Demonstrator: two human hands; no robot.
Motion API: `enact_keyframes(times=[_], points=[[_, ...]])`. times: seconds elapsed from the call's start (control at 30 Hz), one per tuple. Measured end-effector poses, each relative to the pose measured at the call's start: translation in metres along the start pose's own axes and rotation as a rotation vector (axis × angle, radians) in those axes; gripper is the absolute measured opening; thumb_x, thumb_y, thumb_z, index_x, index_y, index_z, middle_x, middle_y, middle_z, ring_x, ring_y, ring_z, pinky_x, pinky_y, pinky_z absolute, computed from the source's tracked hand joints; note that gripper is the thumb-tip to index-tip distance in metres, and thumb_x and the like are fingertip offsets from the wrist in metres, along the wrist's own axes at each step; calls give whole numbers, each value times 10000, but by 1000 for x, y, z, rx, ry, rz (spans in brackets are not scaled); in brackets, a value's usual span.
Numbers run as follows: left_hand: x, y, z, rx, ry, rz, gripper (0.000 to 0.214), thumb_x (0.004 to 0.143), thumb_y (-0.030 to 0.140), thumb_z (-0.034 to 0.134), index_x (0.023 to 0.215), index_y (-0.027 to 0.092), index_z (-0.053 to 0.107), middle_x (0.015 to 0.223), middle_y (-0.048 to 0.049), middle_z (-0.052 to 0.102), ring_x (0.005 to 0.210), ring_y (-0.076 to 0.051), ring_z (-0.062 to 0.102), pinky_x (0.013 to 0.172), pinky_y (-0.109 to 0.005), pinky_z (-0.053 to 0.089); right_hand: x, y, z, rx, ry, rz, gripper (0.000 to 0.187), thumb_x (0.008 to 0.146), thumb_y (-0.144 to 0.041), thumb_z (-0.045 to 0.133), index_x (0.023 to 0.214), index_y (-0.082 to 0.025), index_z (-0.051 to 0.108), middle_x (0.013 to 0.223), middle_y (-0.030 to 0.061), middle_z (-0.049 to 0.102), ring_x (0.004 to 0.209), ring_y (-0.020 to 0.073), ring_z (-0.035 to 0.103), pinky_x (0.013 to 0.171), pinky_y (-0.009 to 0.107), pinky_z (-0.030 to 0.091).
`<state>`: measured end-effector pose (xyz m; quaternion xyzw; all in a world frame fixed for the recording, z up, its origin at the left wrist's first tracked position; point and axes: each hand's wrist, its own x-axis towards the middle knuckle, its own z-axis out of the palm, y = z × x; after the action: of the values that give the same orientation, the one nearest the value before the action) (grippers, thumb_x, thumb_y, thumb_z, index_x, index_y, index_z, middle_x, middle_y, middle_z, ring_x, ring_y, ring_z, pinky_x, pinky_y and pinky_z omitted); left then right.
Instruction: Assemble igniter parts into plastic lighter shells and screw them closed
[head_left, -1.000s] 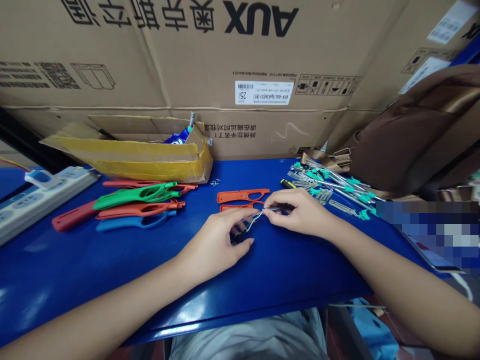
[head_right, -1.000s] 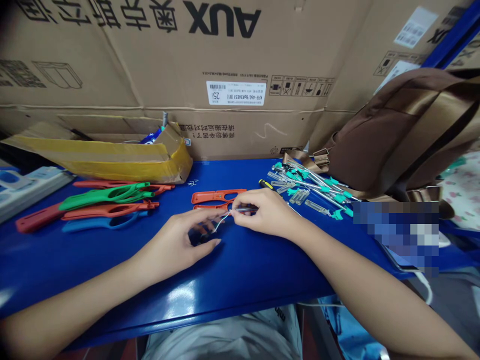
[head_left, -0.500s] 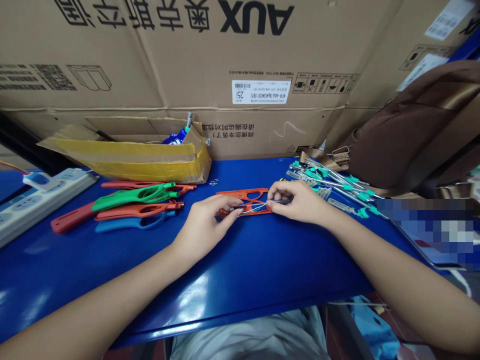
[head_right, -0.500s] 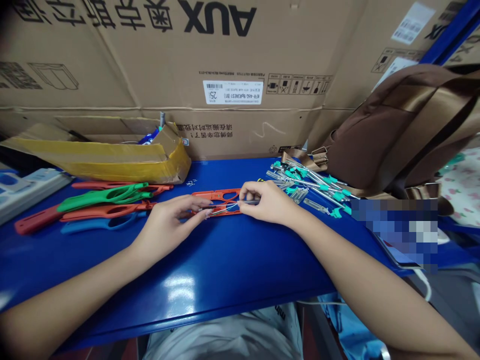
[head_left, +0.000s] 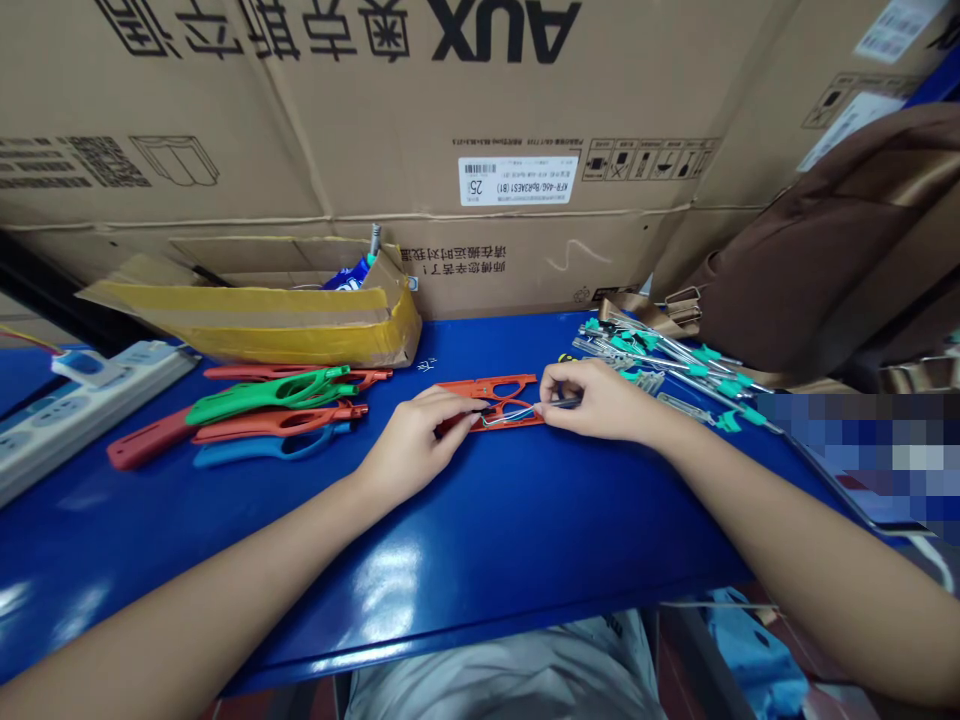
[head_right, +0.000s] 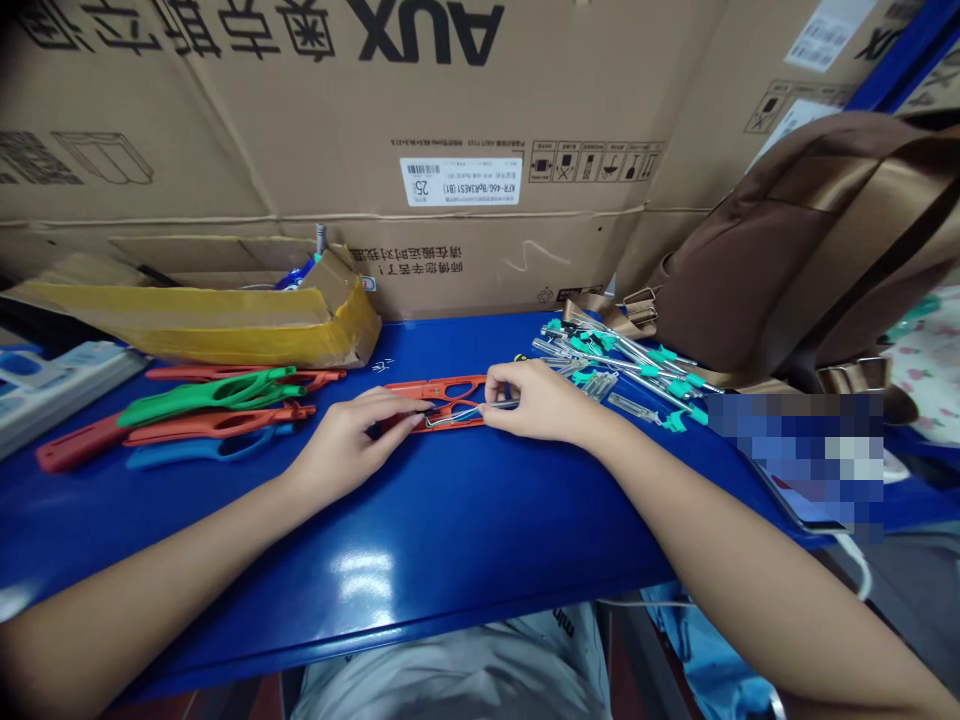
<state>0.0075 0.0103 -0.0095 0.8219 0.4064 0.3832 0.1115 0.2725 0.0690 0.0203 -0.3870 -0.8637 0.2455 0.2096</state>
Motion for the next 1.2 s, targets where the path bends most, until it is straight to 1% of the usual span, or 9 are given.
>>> enact_keyframes(times=[0.27,0.47,0.57,0.63,0.73,0.87,0.97,1.1,1.2], points=[[1,-1,3,0,-24,44,187,963,180,616,1075,187,766,1031,-67,799,965,-213,740,910,-366,585,0,0,-8,-6,-103,9,117,794,-279,676,754,-189,613,637,-39,551,576,105,450,591,251,339],[-2,5,-5,33,-62,16,201,970,182,591,1079,194,759,1037,-65,797,952,-203,747,890,-343,597,-2,-2,-5,34,-123,-1,39,784,-221,641,768,-187,628,645,-40,558,583,106,469,592,243,347],[-2,4,-7,41,-108,68,209,984,173,571,1093,196,748,1038,-65,796,959,-205,739,889,-353,593,-1,1,-3,26,-104,-36,37,770,-199,636,739,-190,619,654,-36,566,589,107,465,590,242,348],[0,1,-6,41,-125,90,210,992,171,560,1099,194,739,1035,-64,794,962,-206,736,886,-354,590,0,3,-2,34,-60,-65,51,779,-210,636,736,-191,615,652,-34,563,588,107,458,587,244,348],[3,-1,-2,44,-124,69,195,992,163,559,1072,181,736,1017,-69,787,952,-211,729,877,-357,585,2,7,0,44,-18,-82,79,802,-240,638,746,-190,615,653,-31,558,593,109,465,589,246,357],[3,2,3,46,-117,28,175,997,192,570,1082,164,720,1011,-81,766,946,-217,698,872,-370,567,-2,10,1,31,-46,-39,74,806,-236,648,754,-189,621,641,-37,542,578,101,449,578,243,358],[-1,2,4,27,-160,37,212,959,268,663,1142,166,694,1050,-81,754,988,-228,681,886,-374,561,-5,11,-1,35,-57,-14,77,802,-227,655,749,-187,617,629,-41,526,572,98,436,568,241,358],[-3,-2,3,-30,-186,48,257,963,244,652,1214,188,668,1134,-81,750,1057,-226,683,932,-374,560,-6,10,-7,58,-65,3,101,817,-245,653,746,-188,609,621,-39,510,565,99,426,539,234,348],[-3,-3,2,-43,-176,29,253,956,243,653,1203,198,682,1146,-78,756,1073,-234,690,948,-385,560,-6,10,-9,45,-107,18,97,808,-240,661,743,-188,612,609,-42,498,555,98,408,522,235,327]])
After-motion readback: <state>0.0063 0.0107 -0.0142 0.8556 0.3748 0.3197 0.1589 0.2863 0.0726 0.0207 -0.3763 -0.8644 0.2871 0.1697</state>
